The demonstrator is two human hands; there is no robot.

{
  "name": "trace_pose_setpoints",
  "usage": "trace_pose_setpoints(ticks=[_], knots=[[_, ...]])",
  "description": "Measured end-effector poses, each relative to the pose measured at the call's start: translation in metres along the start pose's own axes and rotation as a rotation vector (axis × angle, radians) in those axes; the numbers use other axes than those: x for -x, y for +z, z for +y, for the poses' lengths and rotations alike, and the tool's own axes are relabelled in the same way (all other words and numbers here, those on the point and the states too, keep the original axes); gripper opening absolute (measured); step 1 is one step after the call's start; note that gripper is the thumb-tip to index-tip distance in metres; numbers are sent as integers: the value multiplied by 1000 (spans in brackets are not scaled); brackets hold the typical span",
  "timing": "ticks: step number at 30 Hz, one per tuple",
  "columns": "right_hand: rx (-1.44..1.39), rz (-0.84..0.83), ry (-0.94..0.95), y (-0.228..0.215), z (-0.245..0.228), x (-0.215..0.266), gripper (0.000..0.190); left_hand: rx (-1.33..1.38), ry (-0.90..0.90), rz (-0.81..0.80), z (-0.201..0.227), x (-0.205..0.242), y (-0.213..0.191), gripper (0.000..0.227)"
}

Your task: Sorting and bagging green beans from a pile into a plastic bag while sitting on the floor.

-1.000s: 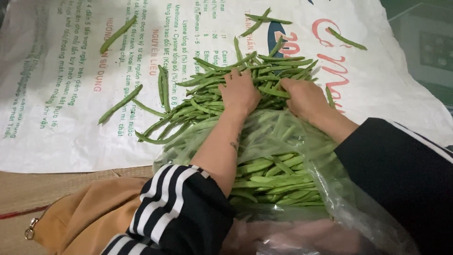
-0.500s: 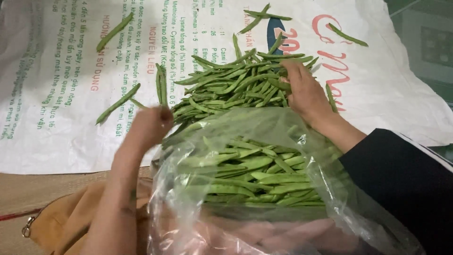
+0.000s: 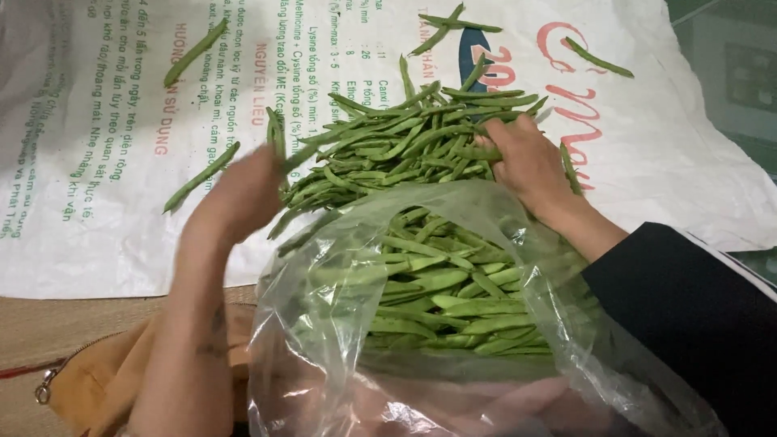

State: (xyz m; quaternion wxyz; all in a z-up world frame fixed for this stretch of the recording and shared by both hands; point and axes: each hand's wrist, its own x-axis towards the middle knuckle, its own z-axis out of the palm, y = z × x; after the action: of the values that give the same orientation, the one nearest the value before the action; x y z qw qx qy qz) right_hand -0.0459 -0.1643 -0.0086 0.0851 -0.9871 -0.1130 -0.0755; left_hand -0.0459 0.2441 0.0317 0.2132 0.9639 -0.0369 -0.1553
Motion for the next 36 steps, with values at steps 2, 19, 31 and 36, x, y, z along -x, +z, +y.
trace_pose_setpoints(ticks=[2, 19, 31, 36], knots=[[1, 49, -15, 5, 1, 0, 26, 97, 158, 32, 43, -26, 12, 28], [-145, -43, 6, -11, -11, 4, 15, -128, 325, 21, 66, -104, 111, 27], [-338, 80, -31, -122, -39, 7, 21, -509, 10, 55, 52, 29, -33, 37], [-714, 23, 169, -196, -107, 38, 23, 33, 6, 99, 72, 48, -52, 33]])
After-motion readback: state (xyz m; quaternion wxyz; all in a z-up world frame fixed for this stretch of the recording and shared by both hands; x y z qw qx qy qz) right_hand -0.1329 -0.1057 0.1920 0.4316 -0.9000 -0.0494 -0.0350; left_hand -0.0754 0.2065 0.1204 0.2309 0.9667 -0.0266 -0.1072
